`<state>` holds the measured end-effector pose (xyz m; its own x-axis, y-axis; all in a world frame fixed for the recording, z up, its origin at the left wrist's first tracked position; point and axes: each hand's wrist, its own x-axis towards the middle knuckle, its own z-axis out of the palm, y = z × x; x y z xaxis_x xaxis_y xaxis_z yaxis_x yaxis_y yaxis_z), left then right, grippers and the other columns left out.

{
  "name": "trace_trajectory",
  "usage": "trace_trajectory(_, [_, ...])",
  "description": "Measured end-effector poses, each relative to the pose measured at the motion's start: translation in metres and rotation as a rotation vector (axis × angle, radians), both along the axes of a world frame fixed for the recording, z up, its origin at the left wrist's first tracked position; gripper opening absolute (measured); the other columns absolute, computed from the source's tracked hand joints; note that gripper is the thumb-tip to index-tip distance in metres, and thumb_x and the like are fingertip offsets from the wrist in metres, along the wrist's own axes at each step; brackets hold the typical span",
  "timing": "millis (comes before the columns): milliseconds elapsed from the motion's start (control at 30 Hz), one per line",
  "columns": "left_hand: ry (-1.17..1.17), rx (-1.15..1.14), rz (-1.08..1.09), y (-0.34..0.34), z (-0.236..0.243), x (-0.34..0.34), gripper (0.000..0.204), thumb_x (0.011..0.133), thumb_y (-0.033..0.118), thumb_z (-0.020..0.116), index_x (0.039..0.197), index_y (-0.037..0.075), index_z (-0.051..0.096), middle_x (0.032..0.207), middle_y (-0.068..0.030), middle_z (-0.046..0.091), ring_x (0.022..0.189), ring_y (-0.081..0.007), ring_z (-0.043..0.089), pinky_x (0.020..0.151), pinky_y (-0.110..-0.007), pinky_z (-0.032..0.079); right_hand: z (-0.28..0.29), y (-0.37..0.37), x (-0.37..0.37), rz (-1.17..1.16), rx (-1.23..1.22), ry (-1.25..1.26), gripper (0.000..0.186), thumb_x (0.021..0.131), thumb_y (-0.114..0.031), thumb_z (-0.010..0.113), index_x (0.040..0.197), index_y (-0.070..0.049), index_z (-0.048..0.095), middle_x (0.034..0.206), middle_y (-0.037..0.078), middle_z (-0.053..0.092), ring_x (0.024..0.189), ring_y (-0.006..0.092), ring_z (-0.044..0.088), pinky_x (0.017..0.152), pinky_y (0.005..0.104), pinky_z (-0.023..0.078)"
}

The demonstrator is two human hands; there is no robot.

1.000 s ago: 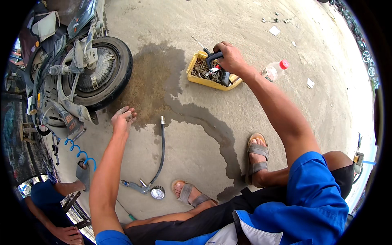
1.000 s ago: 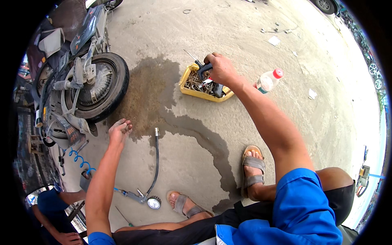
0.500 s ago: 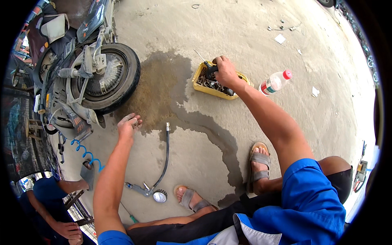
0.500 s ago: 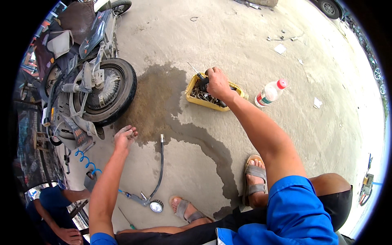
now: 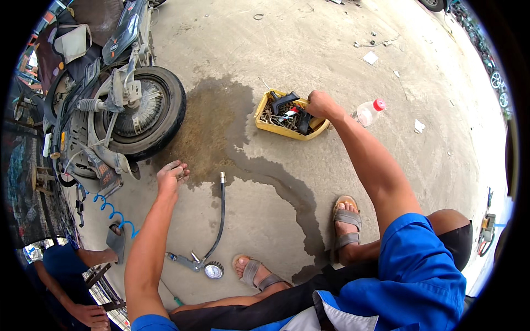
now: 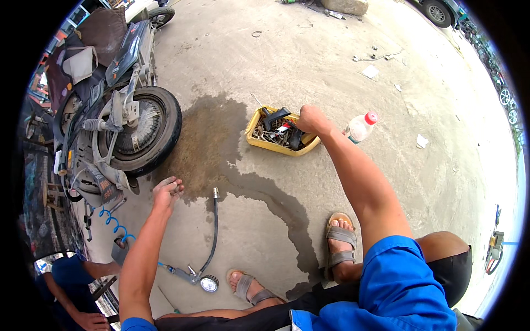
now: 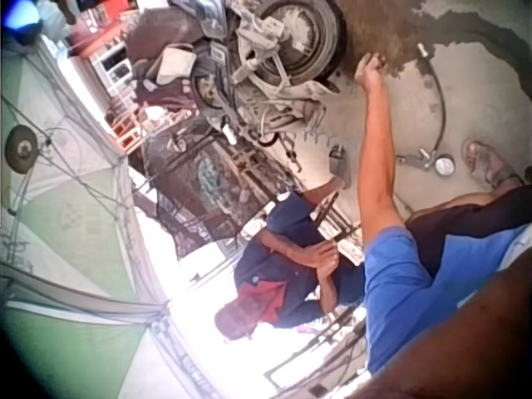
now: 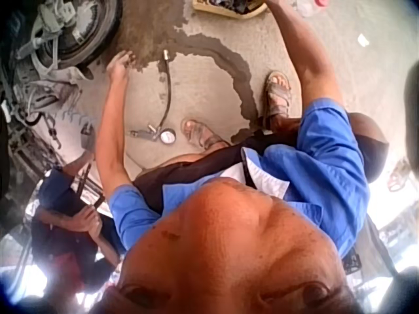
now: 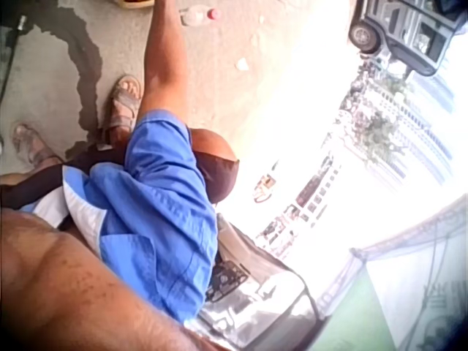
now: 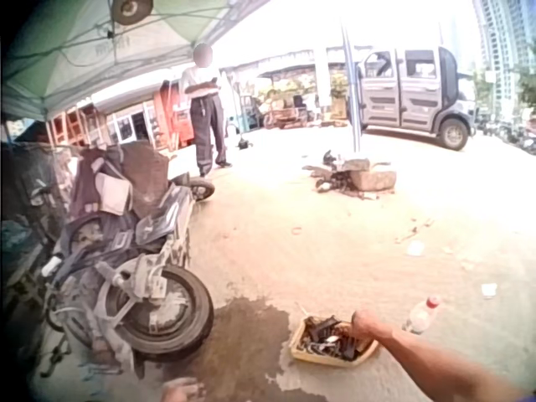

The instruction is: The person works on a motorcycle tire in a workshop, using a plastic bottle to apply liquid to the tire bead area. The person retrieves a yellow tool box from the floor, selects a small metal tool, and uses it to manipulate the tire bead while continuing to apply liquid from the bottle.

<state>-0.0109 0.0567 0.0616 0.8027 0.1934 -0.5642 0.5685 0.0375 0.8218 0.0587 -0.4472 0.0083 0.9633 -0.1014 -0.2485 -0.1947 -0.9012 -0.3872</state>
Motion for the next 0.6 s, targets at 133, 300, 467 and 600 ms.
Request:
trace_trajectory(133, [0.002, 0.000, 0.003, -0.007, 0.004, -0.001, 0.036, 0.084, 0.001, 0.056, 0.119, -0.004, 0.052, 0.101, -0.0135, 0.065, 0.082, -0.0221, 0.065, 0.075, -0.036, 0.054, -0.016, -0.004, -0.003, 0.015, 0.043, -0.043, 0.024, 0.081, -0.019, 0.056, 0.091, -0.002, 0.070, 0.093, 0.024, 0.067, 0.088, 0.0399, 0.064, 0.077, 0.0453, 0.052])
trace_trajectory(300, [0.023, 0.025, -0.018, -0.008, 0.002, 0.000, 0.034, 0.085, 0.001, 0.056, 0.118, -0.004, 0.052, 0.102, -0.0133, 0.065, 0.083, -0.0215, 0.065, 0.075, -0.035, 0.054, -0.016, 0.001, -0.013, 0.023, -0.018, -0.155, 0.021, 0.084, -0.022, 0.055, 0.087, -0.007, 0.070, 0.086, 0.019, 0.067, 0.083, 0.0373, 0.064, 0.073, 0.0441, 0.052])
trace_trajectory(467, [0.041, 0.049, -0.034, -0.006, -0.005, 0.000, 0.033, 0.085, 0.002, 0.056, 0.118, -0.003, 0.052, 0.102, -0.0135, 0.065, 0.082, -0.0215, 0.065, 0.075, -0.036, 0.054, -0.008, 0.005, -0.037, 0.139, -0.027, -0.461, 0.021, 0.085, -0.021, 0.056, 0.077, -0.005, 0.067, 0.080, 0.017, 0.064, 0.078, 0.0356, 0.063, 0.070, 0.0441, 0.050])
trace_trajectory(600, [0.061, 0.031, -0.065, -0.014, -0.015, 0.005, 0.034, 0.086, 0.003, 0.056, 0.119, -0.004, 0.051, 0.104, -0.0140, 0.064, 0.085, -0.0222, 0.065, 0.079, -0.036, 0.053, -0.003, 0.010, -0.049, 0.134, 0.003, -0.548, 0.022, 0.086, -0.020, 0.055, 0.076, -0.004, 0.066, 0.080, 0.016, 0.063, 0.078, 0.0350, 0.063, 0.071, 0.0441, 0.050])
